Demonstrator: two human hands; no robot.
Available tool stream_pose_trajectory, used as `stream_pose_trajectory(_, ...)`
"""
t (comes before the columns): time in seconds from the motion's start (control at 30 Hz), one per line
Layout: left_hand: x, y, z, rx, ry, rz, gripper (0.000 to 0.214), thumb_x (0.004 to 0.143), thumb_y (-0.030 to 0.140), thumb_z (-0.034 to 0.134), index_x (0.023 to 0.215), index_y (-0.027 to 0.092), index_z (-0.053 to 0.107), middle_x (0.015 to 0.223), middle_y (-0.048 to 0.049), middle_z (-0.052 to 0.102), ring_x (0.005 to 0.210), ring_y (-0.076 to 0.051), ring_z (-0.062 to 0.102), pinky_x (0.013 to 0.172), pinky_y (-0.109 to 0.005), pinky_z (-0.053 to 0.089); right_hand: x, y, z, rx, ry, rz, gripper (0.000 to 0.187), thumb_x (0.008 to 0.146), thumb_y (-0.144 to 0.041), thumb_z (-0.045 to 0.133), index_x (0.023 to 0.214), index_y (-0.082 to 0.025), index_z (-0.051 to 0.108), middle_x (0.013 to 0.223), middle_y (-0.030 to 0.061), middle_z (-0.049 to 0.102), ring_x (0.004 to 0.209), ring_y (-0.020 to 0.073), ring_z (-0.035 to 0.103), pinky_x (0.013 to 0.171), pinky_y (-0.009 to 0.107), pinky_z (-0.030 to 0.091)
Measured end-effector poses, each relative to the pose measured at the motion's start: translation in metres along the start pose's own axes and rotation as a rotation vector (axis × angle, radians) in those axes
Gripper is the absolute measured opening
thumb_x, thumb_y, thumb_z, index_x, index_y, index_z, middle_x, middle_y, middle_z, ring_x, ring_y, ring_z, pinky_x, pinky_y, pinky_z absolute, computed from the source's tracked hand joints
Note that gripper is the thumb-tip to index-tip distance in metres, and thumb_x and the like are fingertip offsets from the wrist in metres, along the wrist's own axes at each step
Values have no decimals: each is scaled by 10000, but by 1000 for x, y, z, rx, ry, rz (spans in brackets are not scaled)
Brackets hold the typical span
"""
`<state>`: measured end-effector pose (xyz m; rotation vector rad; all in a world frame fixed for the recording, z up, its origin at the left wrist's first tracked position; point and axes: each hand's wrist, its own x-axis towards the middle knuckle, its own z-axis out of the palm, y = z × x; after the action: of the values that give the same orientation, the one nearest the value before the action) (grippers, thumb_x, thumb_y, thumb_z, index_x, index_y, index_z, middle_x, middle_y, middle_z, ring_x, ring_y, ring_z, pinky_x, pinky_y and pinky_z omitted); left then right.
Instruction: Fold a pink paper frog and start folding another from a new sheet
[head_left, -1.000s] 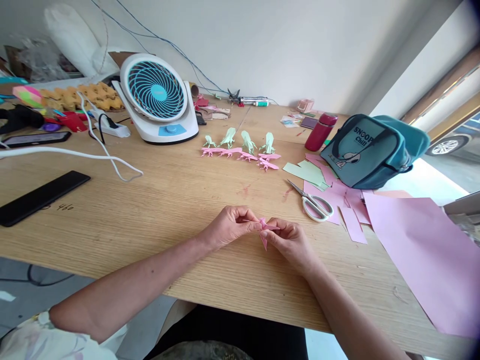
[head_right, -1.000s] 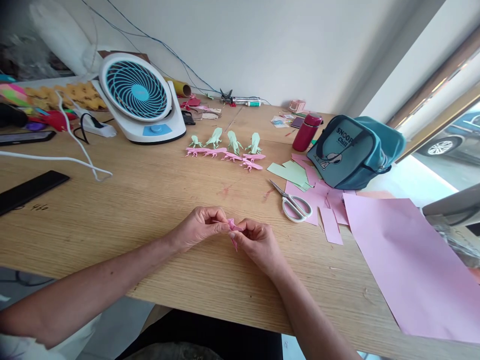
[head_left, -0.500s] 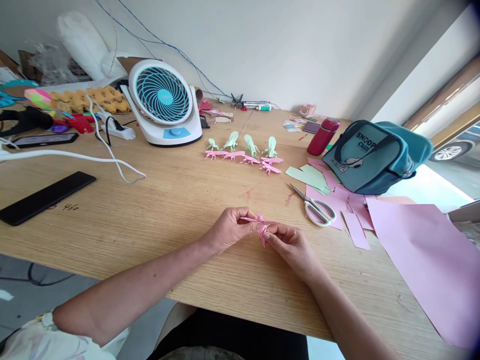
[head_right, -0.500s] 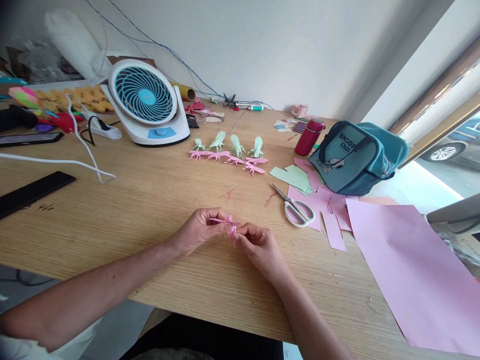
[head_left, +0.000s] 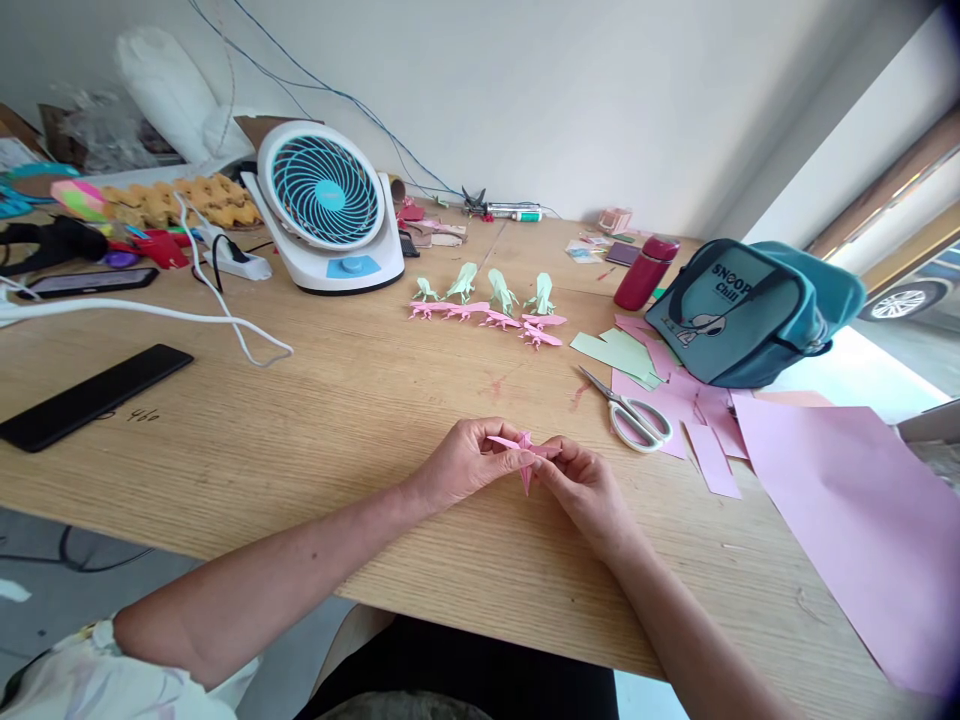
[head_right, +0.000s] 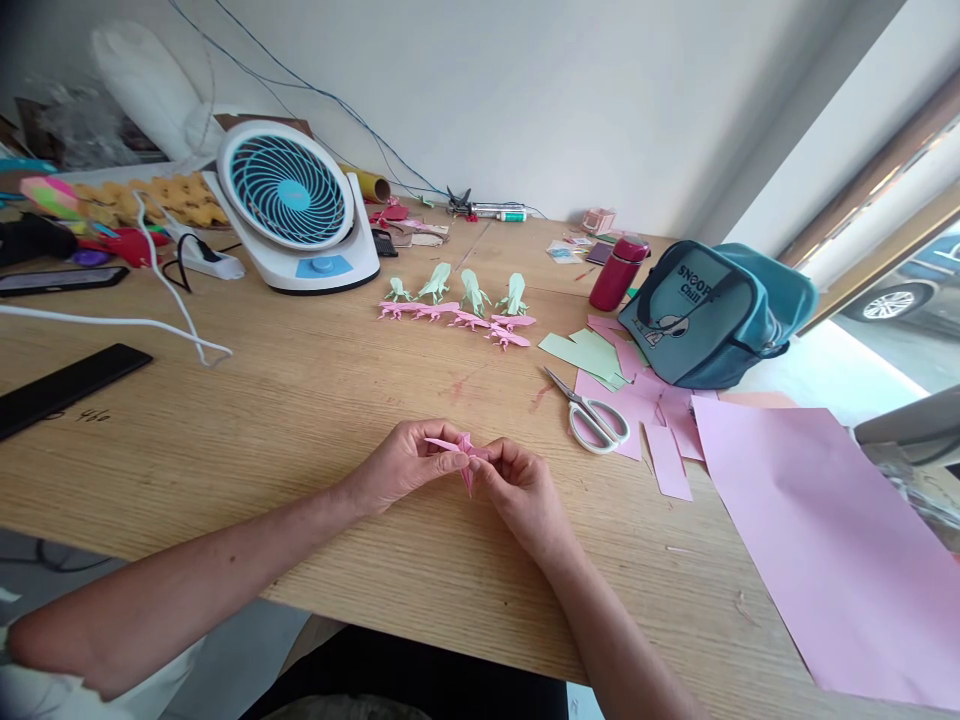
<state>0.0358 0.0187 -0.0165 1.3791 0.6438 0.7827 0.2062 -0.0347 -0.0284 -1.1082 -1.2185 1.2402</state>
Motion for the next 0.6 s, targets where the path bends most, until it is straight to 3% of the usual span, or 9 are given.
stream_pose_trajectory(0.27,2,-1,0,69,119,12,310,728,412,789,739,122,682,747,-37,711,723,-144,648,698,-232,483,1,0,2,-22,7,-5,299,728,-469,787,737,-193,672,691,14,661,645,145,564,617,269,450)
stream_pose_trajectory(0.6,-3,5,1,303,151,119,295,780,391,740,676,125,668,699,-36,680,673,-136,624,626,-219,476,-2,-5,3,7,54,-40,304,742,-485,778,795,-218,642,763,31,687,681,168,613,694,316,534)
